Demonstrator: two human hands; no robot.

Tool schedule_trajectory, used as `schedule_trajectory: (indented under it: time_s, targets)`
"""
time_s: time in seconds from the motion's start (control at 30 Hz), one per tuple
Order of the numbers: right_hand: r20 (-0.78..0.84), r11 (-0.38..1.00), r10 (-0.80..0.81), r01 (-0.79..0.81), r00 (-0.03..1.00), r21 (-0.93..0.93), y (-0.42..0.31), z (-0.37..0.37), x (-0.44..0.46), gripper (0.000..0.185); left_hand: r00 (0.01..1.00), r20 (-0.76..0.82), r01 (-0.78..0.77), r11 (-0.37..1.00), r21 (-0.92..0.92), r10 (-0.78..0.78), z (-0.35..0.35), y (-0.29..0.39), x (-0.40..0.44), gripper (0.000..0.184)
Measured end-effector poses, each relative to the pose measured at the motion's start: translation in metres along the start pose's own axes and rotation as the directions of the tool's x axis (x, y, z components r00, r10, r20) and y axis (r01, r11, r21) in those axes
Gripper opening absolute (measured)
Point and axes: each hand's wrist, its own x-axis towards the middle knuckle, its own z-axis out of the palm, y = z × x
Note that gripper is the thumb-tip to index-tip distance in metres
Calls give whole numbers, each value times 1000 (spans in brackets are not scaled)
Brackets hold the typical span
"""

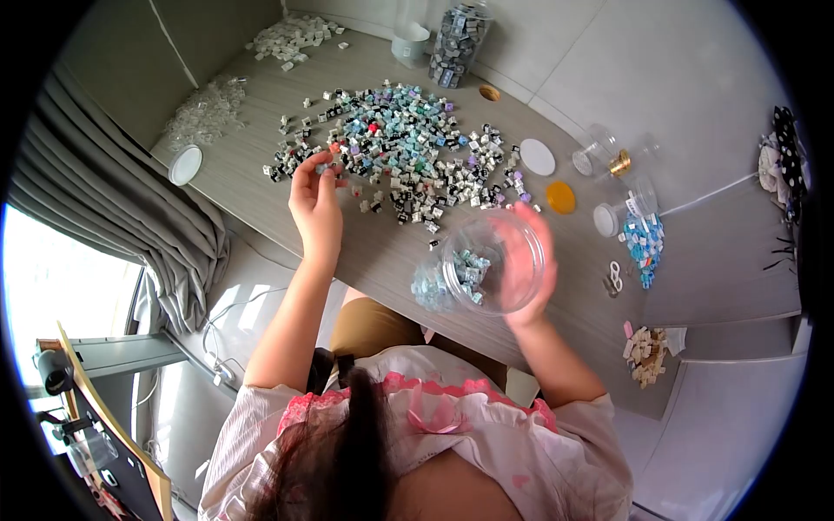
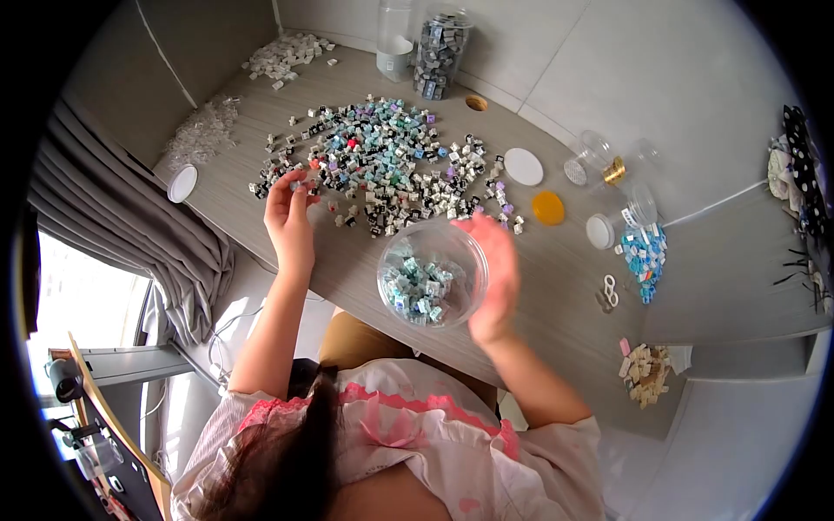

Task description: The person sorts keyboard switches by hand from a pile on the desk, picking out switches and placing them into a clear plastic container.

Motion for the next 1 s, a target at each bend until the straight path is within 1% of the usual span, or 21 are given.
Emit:
schedule_trajectory:
  time_s: [0.03, 0.1, 0.13, 0.17, 0.2, 0.23, 0.27, 0.33, 0.37, 0.4, 0.43, 0.47, 0.5, 0.6, 0.7, 0.8, 0.83, 0.9, 0.93, 0.97, 1.0]
  targets:
    - [-16, 1000, -5, 5, 1000, -13, 1, -8, 16, 63, 997, 25, 71, 996, -53, -70, -6, -4, 4, 20]
    - [21, 935, 167, -152, 986, -320, 4, -7, 50, 38, 975, 88, 216, 964, -156, -204, -25, -17, 15, 21]
    - [22, 860, 253, -214, 967, -464, 7, -7, 69, 26, 965, 84, 259, 955, -142, -249, -25, -19, 20, 23]
    - [85, 814, 234, -147, 969, -562, 23, -3, 84, 14, 974, 129, 171, 980, 106, -184, -24, -21, 23, 22]
    - [149, 746, 291, -126, 945, -654, 33, 1, 98, 14, 974, 187, 59, 938, 342, -130, -19, -18, 27, 21]
    - [205, 670, 352, -93, 913, -737, 42, 6, 111, 14, 963, 255, -66, 832, 551, -93, -11, -9, 29, 20]
    - [314, 638, 297, 57, 902, -768, 57, 10, 125, 13, 943, 325, -178, 722, 668, -67, -5, 2, 30, 18]
    - [477, 509, 226, 315, 849, -801, 73, 24, 142, 12, 896, 439, -371, 645, 669, 60, -1, -2, 37, 18]
    - [487, 460, 236, 344, 841, -818, 87, 27, 148, 11, 860, 497, -462, 594, 658, 117, 2, -3, 41, 18]
    - [487, 354, 229, 394, 843, -848, 95, 33, 149, 12, 863, 505, -420, 583, 695, 19, 5, 0, 44, 20]
    - [487, 243, 222, 436, 845, -867, 101, 38, 150, 13, 851, 525, -451, 509, 733, -3, 8, 0, 46, 21]
    - [427, 189, 306, 385, 851, -903, 104, 41, 151, 18, 839, 544, -480, 432, 763, -28, 11, 0, 47, 22]
    - [410, 161, 327, 377, 852, -912, 102, 46, 153, 19, 827, 560, -508, 354, 785, -55, 14, -1, 48, 23]
    - [365, 90, 389, 360, 846, -929, 98, 55, 154, 24, 829, 543, -488, 303, 818, -132, 20, 1, 52, 26]
    - [393, 106, 374, 383, 840, -918, 97, 55, 154, 22, 829, 534, -475, 298, 828, -163, 22, 7, 53, 24]
    - [402, 319, 281, 310, 871, -895, 103, 48, 158, 18, 817, 542, -477, 298, 827, -198, 18, 10, 54, 21]
    - [277, 432, 463, 59, 842, -900, 89, 51, 163, 18, 810, 547, -480, 296, 826, -213, 16, 10, 55, 21]
    - [242, 715, 433, -167, 868, -679, 107, 32, 167, 18, 820, 523, -438, 336, 834, -231, 13, 7, 55, 21]
    - [254, 805, 490, -321, 834, -499, 105, 29, 173, 19, 823, 515, -419, 356, 836, -241, 12, 5, 55, 21]
    - [207, 801, 579, -502, 789, -327, 100, 23, 177, 17, 824, 519, -421, 368, 829, -226, 11, 4, 56, 21]
    - [242, 756, 647, -650, 723, -78, 94, 17, 179, 18, 825, 524, -424, 380, 822, -212, 9, 5, 56, 21]
